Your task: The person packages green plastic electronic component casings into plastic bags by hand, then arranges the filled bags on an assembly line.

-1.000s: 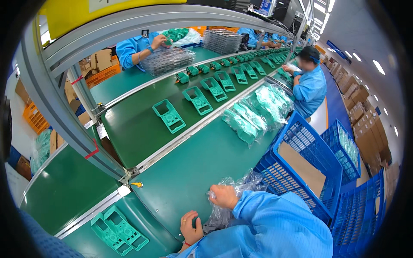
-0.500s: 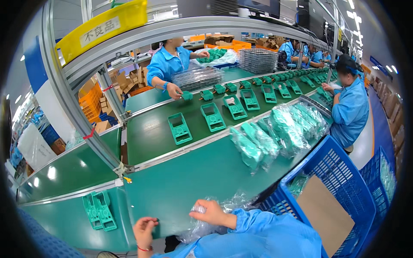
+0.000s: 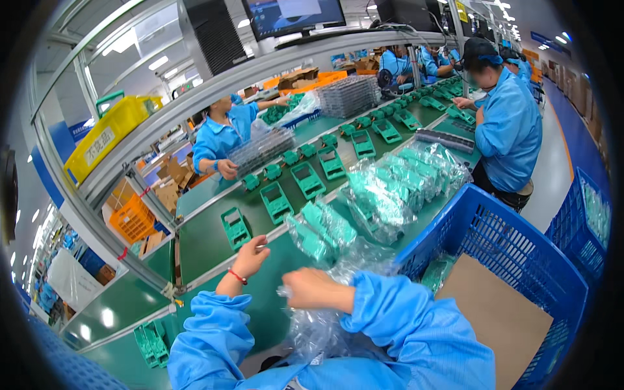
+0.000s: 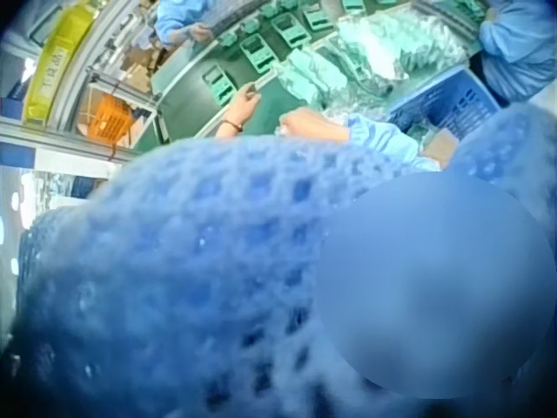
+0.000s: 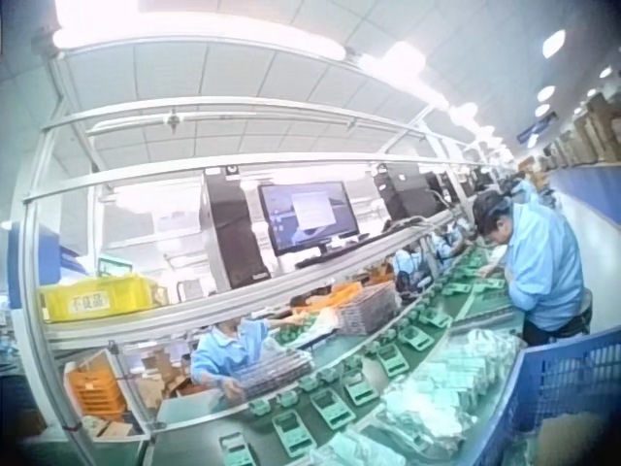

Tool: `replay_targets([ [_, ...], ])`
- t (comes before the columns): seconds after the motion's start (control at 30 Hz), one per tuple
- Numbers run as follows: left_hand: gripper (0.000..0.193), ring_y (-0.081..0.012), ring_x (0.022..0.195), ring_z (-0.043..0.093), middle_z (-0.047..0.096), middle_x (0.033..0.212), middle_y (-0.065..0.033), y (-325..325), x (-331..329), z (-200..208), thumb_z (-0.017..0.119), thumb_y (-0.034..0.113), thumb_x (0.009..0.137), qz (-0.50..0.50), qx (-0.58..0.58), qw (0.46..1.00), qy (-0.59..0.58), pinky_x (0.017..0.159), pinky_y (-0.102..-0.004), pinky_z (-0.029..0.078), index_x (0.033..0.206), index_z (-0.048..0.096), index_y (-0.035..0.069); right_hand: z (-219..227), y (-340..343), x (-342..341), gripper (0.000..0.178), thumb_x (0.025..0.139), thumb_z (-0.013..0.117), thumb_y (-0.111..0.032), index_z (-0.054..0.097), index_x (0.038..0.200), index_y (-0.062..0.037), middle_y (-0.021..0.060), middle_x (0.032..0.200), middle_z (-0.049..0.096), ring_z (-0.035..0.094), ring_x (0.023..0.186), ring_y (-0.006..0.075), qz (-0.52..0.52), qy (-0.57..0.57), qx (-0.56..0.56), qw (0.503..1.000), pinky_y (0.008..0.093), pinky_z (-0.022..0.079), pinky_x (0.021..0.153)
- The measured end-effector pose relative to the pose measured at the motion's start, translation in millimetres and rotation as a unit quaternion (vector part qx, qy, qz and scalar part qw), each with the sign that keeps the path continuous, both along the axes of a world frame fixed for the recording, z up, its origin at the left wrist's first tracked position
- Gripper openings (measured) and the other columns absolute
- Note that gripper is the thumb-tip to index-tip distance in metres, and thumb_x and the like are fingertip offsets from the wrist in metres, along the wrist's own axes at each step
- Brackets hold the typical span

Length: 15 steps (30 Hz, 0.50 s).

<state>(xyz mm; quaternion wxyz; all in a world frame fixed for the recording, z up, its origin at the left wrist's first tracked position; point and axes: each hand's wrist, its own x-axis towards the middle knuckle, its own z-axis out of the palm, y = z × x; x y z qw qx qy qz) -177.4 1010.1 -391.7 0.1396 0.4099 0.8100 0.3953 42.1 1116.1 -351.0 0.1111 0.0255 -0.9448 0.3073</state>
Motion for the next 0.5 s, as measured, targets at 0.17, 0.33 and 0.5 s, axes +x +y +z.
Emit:
replay_targets([
  [0.17,0.059,-0.0335,0.111,0.053,0.049,0.126,-0.0207,59,-55,-60,0.061,0.007,0.077,-0.003,0.082,0.996,-0.014,0.094,-0.0357,0.043,0.131,0.039,0.001,-41,11,5,0.040,0.068,0.062,-0.017,0.050,0.103,-0.0017,0.0200,0.073,0.062,0.062,0.069,0.0399,-0.084,-0.080,0.011,0.993,0.0495,0.048,0.063],
  [0.33,0.044,-0.0321,0.098,0.059,0.057,0.111,-0.0183,84,-51,-40,0.066,0.006,0.072,0.017,0.082,0.993,0.087,0.087,-0.0356,0.046,0.115,0.056,0.006,-26,25,1,0.064,0.070,0.067,-0.021,0.037,0.120,0.0040,0.0180,0.069,0.062,0.062,0.061,0.0357,-0.140,0.009,0.039,0.989,0.0430,0.049,0.054],
  [0.5,0.007,-0.0119,0.066,0.059,0.063,0.073,-0.0054,39,-11,-16,0.066,0.002,0.076,0.133,0.158,0.968,0.143,0.063,-0.0255,0.048,0.081,0.062,0.001,-48,47,-13,0.073,0.072,0.066,-0.027,0.032,0.128,0.0040,0.0162,0.067,0.061,0.061,0.058,0.0342,-0.212,0.003,0.055,0.976,0.0453,0.049,0.054],
])
